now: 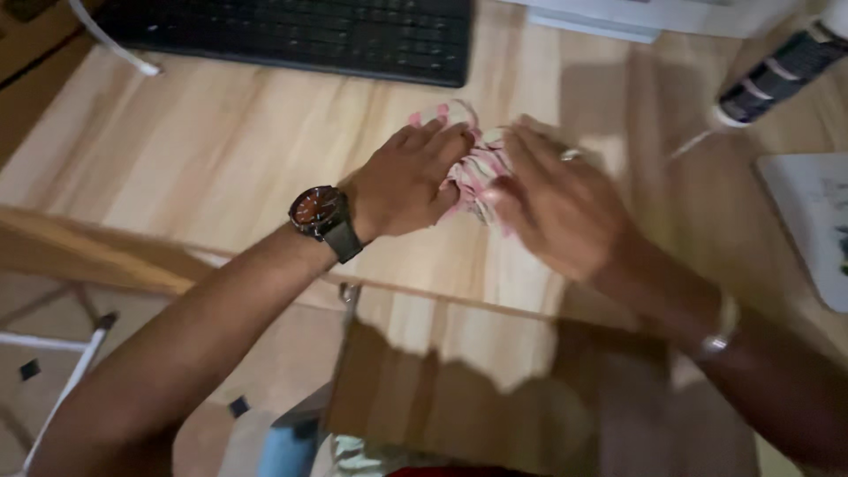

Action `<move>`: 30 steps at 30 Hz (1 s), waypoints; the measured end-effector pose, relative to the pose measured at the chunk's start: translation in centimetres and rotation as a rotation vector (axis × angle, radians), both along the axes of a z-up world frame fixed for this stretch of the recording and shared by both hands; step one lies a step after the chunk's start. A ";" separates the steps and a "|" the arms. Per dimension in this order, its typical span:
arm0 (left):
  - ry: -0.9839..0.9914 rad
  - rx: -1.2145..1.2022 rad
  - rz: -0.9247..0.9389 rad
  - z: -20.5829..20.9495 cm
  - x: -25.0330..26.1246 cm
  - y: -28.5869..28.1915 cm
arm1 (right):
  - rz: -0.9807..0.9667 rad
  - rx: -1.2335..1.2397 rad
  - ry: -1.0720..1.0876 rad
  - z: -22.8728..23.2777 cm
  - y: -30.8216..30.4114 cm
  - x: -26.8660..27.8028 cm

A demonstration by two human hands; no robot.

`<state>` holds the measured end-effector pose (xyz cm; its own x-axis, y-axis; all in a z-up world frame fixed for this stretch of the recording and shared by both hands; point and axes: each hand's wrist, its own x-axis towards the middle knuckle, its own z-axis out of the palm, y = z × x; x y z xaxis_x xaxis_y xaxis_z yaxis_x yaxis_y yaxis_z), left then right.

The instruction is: The person cleans a wooden desk surface using a spray bottle and a cloth. They move a keyboard and mouse aside, spray the surface, and wipe it thoroughly with the cloth, then return the items to the desk.

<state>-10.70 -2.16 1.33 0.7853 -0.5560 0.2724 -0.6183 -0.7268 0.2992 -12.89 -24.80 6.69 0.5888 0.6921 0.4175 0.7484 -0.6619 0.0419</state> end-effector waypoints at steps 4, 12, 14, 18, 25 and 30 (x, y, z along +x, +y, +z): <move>-0.075 -0.143 -0.302 0.3 0.3 -4.0 | 0.107 0.001 0.342 -1.9 -1.2 3.3; 0.004 -0.046 -0.190 7.7 3.9 -1.7 | 0.189 -0.040 0.245 -4.9 -4.8 2.2; -0.215 -0.074 -0.127 8.0 5.8 -2.8 | 0.211 -0.035 0.159 -5.3 -4.1 1.3; -0.439 -0.033 -0.113 4.8 9.1 -6.7 | 0.237 -0.164 -0.075 -4.7 -5.0 3.5; -0.436 -0.333 -0.192 0.3 9.2 -5.6 | -0.074 -0.195 0.198 -3.6 -7.8 11.8; -0.503 -0.161 -0.231 0.5 9.4 -6.3 | 0.235 -0.245 0.173 -4.3 -7.3 6.3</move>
